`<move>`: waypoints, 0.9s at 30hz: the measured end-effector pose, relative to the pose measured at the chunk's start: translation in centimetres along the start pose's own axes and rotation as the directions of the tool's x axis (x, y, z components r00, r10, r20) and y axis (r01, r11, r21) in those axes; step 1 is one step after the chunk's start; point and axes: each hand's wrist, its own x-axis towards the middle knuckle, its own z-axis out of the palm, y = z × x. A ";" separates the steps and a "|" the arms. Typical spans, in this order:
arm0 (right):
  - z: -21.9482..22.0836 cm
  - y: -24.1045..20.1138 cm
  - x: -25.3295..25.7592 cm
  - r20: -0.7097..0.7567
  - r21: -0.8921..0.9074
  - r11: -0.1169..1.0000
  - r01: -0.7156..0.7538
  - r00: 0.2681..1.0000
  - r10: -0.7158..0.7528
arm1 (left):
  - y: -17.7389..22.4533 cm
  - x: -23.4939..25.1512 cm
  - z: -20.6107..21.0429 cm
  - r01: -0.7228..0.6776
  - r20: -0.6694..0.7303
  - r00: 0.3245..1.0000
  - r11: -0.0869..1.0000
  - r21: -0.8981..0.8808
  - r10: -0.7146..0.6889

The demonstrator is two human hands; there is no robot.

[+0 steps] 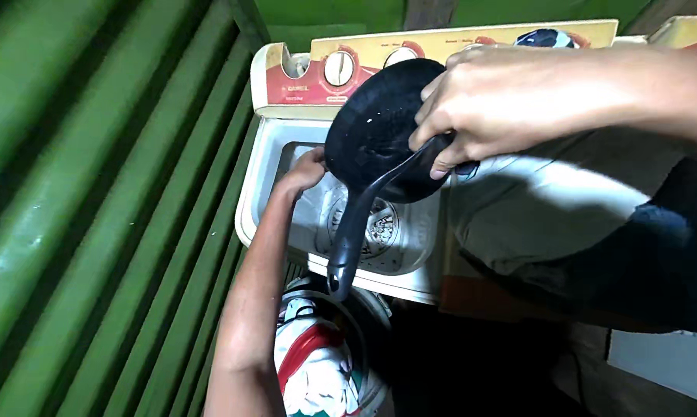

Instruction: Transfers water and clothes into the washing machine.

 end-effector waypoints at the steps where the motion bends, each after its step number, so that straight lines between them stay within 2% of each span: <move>1: -0.5 0.0 0.1 0.040 -0.013 1.000 0.001 0.999 -0.001 | -0.6 0.6 0.4 0.013 -0.028 1.000 0.998 -0.056 -0.014; 5: -2.2 -0.4 2.1 0.256 -0.063 0.997 -0.038 0.965 0.053 | -1.1 1.9 1.9 0.146 -0.071 0.981 0.933 -0.329 -0.179; 8: -2.4 -0.9 4.7 0.368 -0.110 0.994 -0.005 0.929 0.045 | -1.6 2.7 2.9 0.217 -0.115 0.950 0.879 -0.424 -0.290; 10: -2.2 -1.5 6.5 0.402 -0.136 0.991 0.010 0.915 0.046 | -1.8 2.7 3.4 0.225 -0.165 0.934 0.879 -0.421 -0.317; 12: -1.9 -1.5 7.5 0.407 -0.144 0.989 0.029 0.913 0.033 | -1.4 1.5 3.1 0.145 -0.187 0.950 0.881 -0.450 -0.252; 14: -1.1 -0.8 7.3 0.364 -0.120 0.990 0.070 0.931 -0.021 | -2.4 1.4 2.3 0.074 -0.228 0.963 0.953 -0.295 -0.145; 16: -0.1 0.4 6.4 0.288 -0.057 0.988 0.140 0.950 -0.118 | -1.4 0.2 0.8 0.226 -0.182 0.959 0.973 0.039 -0.215; 17: 0.4 0.9 5.9 0.259 -0.019 0.984 0.176 0.952 -0.165 | -0.9 -0.6 0.3 0.337 -0.142 0.940 0.908 0.247 -0.311; 18: 0.8 1.2 5.4 0.234 0.013 0.978 0.210 0.950 -0.207 | -0.5 -1.3 0.0 0.429 -0.115 0.899 0.800 0.420 -0.422; 19: 1.0 1.6 4.9 0.210 0.032 0.972 0.233 0.949 -0.235 | -0.3 -1.7 -0.1 0.481 -0.100 0.856 0.709 0.516 -0.508; 20: 1.2 2.0 4.4 0.173 0.043 0.965 0.258 0.950 -0.262 | 0.3 -1.8 0.1 0.523 -0.073 0.804 0.644 0.559 -0.590; 22: 1.5 2.7 3.6 0.105 0.071 0.952 0.298 0.947 -0.304 | 2.0 -1.7 0.6 0.529 0.048 0.743 0.630 0.568 -0.667; 23: 1.5 2.9 3.2 0.096 0.087 0.949 0.305 0.945 -0.312 | 1.9 -1.2 0.7 0.471 0.138 0.758 0.682 0.559 -0.637; 25: 1.0 3.2 2.4 0.100 0.112 0.945 0.307 0.943 -0.318 | -0.1 0.4 0.8 0.317 0.257 0.839 0.816 0.484 -0.479; 27: 0.2 3.2 1.9 0.144 0.117 0.949 0.291 0.941 -0.306 | -1.6 1.6 1.0 0.264 0.220 0.912 0.904 0.336 -0.348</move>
